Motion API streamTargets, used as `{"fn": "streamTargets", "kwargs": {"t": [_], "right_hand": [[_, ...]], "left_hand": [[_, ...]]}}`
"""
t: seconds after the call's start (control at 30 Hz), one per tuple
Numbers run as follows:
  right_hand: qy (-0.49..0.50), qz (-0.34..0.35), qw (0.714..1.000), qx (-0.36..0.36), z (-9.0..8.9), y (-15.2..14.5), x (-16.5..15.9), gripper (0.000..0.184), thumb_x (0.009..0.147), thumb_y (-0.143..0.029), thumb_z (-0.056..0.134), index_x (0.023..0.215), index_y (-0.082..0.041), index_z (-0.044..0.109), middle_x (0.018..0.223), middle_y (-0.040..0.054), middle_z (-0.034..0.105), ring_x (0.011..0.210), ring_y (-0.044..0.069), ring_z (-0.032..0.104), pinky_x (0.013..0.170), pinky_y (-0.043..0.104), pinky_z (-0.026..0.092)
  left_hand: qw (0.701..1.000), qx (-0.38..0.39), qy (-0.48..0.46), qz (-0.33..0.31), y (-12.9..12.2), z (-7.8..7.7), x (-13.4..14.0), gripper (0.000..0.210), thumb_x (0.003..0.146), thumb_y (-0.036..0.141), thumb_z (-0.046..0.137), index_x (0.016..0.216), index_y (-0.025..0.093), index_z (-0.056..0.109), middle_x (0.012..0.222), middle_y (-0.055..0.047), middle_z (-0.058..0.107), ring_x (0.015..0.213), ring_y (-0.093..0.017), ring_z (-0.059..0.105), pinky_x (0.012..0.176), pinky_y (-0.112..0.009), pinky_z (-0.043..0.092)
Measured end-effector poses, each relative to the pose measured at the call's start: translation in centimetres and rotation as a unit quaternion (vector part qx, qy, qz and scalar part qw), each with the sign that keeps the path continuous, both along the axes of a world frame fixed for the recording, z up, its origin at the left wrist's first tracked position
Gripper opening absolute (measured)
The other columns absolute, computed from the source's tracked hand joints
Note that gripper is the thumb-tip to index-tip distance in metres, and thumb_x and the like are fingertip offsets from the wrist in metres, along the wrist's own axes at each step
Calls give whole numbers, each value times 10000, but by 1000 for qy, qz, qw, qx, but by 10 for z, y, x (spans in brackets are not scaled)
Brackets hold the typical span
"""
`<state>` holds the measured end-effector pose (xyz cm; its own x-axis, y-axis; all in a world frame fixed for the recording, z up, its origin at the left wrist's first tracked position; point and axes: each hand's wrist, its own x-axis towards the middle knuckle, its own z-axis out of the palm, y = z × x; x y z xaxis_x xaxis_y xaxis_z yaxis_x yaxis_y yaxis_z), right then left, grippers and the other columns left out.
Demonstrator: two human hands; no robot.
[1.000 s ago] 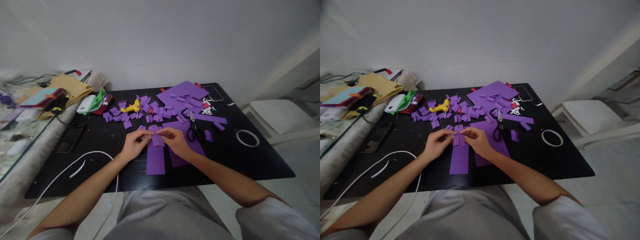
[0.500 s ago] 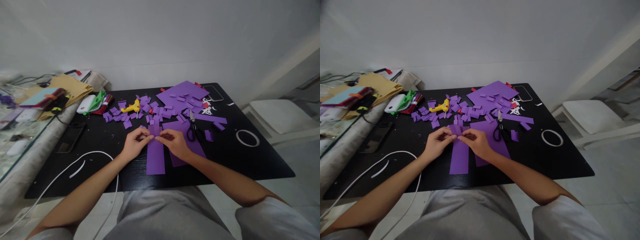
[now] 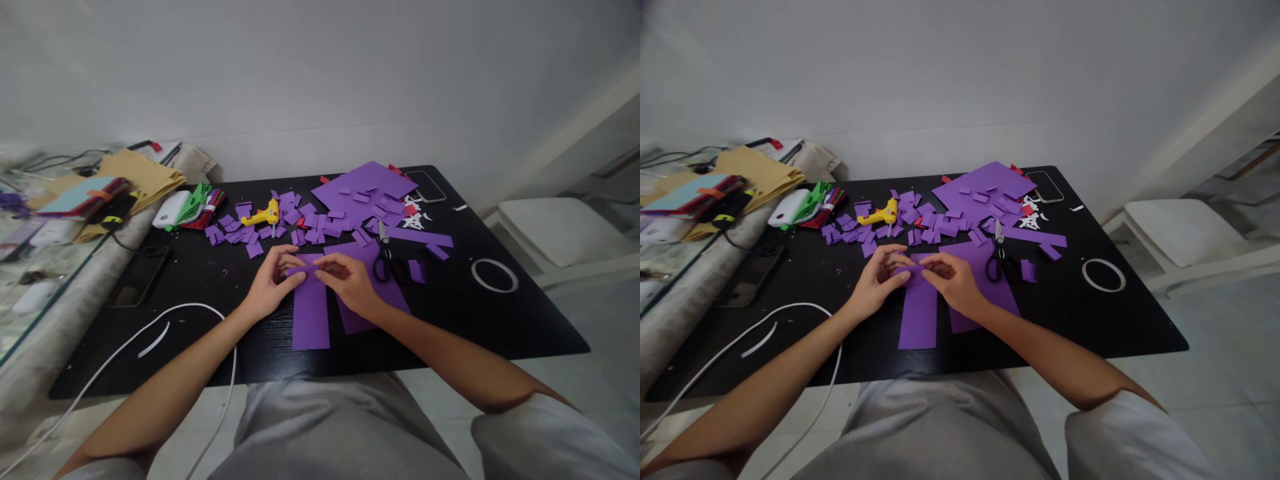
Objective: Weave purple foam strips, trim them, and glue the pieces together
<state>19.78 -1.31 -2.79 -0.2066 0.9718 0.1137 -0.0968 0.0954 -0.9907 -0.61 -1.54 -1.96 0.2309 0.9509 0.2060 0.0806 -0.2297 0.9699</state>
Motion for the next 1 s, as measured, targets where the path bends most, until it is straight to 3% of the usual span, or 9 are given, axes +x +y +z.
{"fn": "streamTargets", "kwargs": {"t": [0.23,0.5,0.77,1.0], "right_hand": [[-37,20,999,28,1,-4,1,259,835,-315,772,1081,-239,750,1015,54,776,951,208,740,891,373,603],[-35,-2,999,22,-2,-2,0,300,780,-338,845,1036,-223,738,1007,56,784,938,205,749,885,360,614],[-21,-17,999,33,-3,-1,1,213,797,-354,831,952,-213,790,930,44,816,840,197,769,808,330,625],[-33,-15,998,47,-3,-2,1,143,810,-330,823,922,-240,815,937,33,826,858,206,782,821,332,627]], "left_hand": [[995,40,92,-8,1,-1,-1,246,895,386,755,1040,188,752,903,-58,756,820,-187,702,818,-330,573],[998,4,55,25,0,2,1,255,847,420,796,884,180,719,767,-13,708,683,-141,647,679,-265,544],[1000,7,9,10,-1,2,3,256,837,371,816,975,170,739,802,-21,728,716,-134,684,690,-246,571],[996,52,72,30,-2,1,1,200,867,366,790,962,190,796,824,-36,790,718,-152,728,690,-250,594]]}}
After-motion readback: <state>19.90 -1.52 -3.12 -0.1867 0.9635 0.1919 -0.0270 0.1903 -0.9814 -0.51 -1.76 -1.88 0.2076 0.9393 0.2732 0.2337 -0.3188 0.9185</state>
